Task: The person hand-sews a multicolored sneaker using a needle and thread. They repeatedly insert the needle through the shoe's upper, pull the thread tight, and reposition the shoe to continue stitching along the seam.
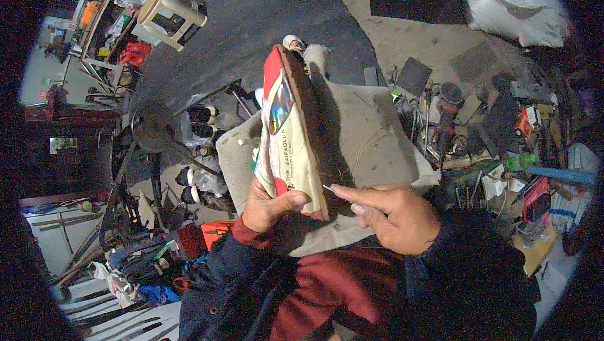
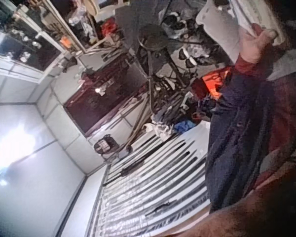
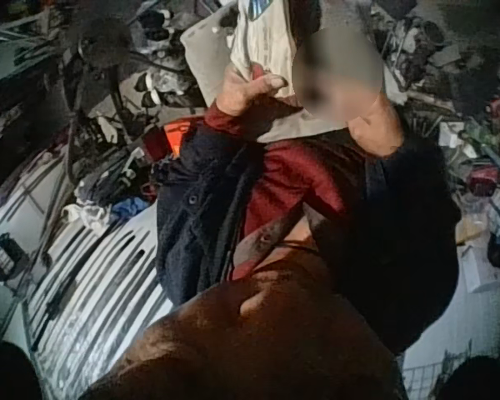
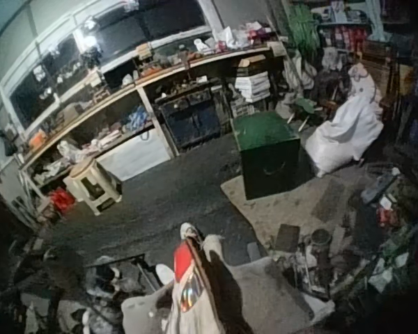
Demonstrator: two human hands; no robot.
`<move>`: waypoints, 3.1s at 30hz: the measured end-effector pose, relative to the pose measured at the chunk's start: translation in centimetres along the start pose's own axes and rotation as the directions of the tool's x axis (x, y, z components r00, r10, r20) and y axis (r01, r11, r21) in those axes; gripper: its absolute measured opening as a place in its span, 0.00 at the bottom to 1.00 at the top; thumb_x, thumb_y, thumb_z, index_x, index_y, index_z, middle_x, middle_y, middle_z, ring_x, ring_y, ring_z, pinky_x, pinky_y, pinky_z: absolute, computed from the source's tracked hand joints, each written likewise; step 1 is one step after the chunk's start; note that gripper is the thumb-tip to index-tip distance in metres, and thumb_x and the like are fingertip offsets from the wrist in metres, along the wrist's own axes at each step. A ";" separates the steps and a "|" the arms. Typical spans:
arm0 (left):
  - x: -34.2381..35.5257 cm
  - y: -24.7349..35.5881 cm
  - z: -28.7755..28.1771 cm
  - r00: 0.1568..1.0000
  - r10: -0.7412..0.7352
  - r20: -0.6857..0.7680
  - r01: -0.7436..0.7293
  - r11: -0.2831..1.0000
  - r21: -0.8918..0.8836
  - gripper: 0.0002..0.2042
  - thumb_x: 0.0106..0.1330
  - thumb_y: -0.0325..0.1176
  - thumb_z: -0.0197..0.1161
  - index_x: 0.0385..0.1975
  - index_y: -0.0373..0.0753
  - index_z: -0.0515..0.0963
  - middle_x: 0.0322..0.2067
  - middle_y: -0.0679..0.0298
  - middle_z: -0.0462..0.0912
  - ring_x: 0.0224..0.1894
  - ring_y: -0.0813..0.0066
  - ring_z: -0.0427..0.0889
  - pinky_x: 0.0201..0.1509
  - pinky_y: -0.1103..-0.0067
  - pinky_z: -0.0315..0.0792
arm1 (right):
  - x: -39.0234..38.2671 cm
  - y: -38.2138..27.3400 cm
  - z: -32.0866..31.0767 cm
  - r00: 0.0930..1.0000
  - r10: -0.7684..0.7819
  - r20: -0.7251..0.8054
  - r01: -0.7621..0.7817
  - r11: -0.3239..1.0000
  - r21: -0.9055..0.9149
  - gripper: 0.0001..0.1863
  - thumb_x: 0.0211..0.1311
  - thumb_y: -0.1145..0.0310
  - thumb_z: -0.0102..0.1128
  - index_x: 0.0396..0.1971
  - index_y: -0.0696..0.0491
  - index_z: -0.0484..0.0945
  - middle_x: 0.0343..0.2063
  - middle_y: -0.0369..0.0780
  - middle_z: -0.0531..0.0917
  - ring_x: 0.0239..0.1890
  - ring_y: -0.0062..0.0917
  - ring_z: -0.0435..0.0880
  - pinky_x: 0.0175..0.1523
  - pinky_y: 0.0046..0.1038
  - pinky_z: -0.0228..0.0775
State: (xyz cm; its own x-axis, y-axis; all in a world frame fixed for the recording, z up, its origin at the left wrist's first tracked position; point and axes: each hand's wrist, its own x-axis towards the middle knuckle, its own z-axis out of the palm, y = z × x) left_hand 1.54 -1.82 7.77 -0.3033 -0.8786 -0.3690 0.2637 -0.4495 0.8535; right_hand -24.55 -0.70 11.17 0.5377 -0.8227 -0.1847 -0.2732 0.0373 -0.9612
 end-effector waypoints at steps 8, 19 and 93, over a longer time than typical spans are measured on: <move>1.1 1.6 -1.5 0.976 -0.017 0.219 -0.021 0.986 0.167 0.37 0.58 0.22 0.70 0.67 0.34 0.59 0.56 0.60 0.75 0.58 0.69 0.74 0.63 0.73 0.69 | 2.4 -0.4 -2.0 0.986 0.030 0.164 -0.011 0.993 -0.116 0.22 0.66 0.76 0.53 0.59 0.49 0.77 0.15 0.43 0.75 0.16 0.29 0.75 0.28 0.30 0.69; 1.9 0.7 -4.6 0.961 -0.155 0.230 0.101 0.968 0.231 0.37 0.58 0.25 0.72 0.67 0.33 0.59 0.55 0.59 0.75 0.55 0.70 0.76 0.60 0.73 0.70 | 6.3 -1.6 -2.1 0.949 0.121 0.291 -0.025 0.949 -0.314 0.16 0.67 0.65 0.55 0.53 0.41 0.81 0.16 0.46 0.77 0.19 0.42 0.80 0.28 0.39 0.71; -5.2 -0.8 -4.4 0.904 0.408 -0.124 -0.427 0.871 -0.243 0.10 0.74 0.38 0.55 0.36 0.37 0.71 0.40 0.56 0.81 0.34 0.69 0.78 0.42 0.74 0.74 | 5.3 2.1 -1.8 0.980 0.095 0.178 -0.123 0.980 0.157 0.12 0.68 0.64 0.63 0.43 0.56 0.81 0.24 0.33 0.84 0.25 0.12 0.80 0.29 0.20 0.69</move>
State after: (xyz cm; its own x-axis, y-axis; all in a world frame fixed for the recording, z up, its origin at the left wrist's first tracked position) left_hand 6.95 2.36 7.41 -0.0529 -0.9981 -0.0309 0.5816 -0.0559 0.8115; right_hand -23.70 -5.95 8.50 0.6425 -0.7015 -0.3084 -0.2091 0.2267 -0.9512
